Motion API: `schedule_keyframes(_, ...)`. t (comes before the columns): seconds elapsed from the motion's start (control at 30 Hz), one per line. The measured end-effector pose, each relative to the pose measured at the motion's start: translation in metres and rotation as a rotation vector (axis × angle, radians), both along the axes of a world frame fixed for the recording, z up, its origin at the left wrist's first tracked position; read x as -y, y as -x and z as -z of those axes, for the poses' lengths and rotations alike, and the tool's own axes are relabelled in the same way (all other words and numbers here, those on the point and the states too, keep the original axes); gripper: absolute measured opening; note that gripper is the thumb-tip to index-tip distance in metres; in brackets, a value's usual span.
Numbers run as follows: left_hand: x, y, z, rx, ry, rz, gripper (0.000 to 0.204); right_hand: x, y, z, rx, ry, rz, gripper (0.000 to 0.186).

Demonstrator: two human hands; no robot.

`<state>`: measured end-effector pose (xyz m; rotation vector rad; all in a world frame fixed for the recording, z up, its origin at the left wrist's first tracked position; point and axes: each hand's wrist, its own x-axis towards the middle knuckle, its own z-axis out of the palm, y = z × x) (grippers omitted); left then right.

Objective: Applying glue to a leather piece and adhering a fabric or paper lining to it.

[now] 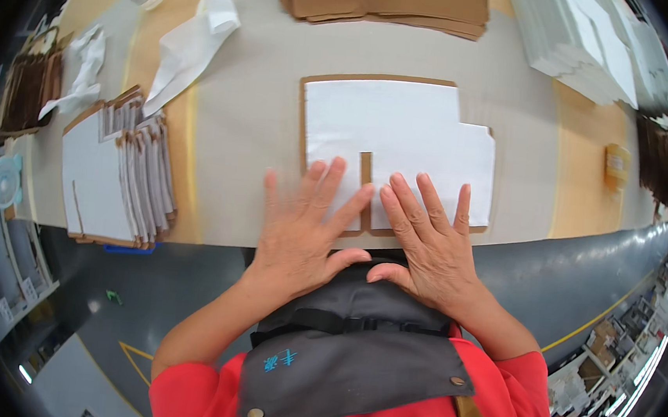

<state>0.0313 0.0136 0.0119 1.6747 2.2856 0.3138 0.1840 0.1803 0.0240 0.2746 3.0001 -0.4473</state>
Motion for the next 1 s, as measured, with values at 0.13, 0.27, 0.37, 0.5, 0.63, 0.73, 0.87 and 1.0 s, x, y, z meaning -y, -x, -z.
schedule_keyframes(0.13,-0.006,0.009,0.006,-0.090,0.043,-0.045,0.082,-0.016,0.015,0.003,-0.013,-0.067,0.105,0.096)
schedule_keyframes(0.27,-0.002,0.010,0.011,-0.099,0.057,-0.066,0.083,-0.037,-0.010,0.020,0.074,-0.163,0.273,0.095)
schedule_keyframes(0.37,-0.008,0.014,0.005,-0.074,0.000,-0.101,0.079,-0.064,-0.038,0.025,0.121,-0.288,0.448,0.096)
schedule_keyframes(0.5,-0.061,0.026,-0.010,-0.016,-0.087,-0.077,0.071,-0.075,-0.011,-0.003,0.017,-0.262,0.440,0.096)
schedule_keyframes(0.63,-0.102,0.038,0.017,-0.106,-0.217,-0.033,0.066,-0.068,0.049,0.011,-0.075,-0.157,0.200,0.094)
schedule_keyframes(0.73,-0.102,0.050,0.028,-0.105,-0.146,-0.078,0.068,-0.072,0.059,0.034,-0.015,-0.257,0.114,0.092)
schedule_keyframes(0.87,-0.067,0.076,0.029,-0.186,-0.120,-0.366,0.075,-0.094,0.053,0.019,-0.062,-0.390,0.282,0.079)
schedule_keyframes(1.0,-0.042,0.076,0.017,-0.185,-0.073,-0.351,0.076,-0.080,0.095,-0.001,-0.477,0.037,0.124,0.038)
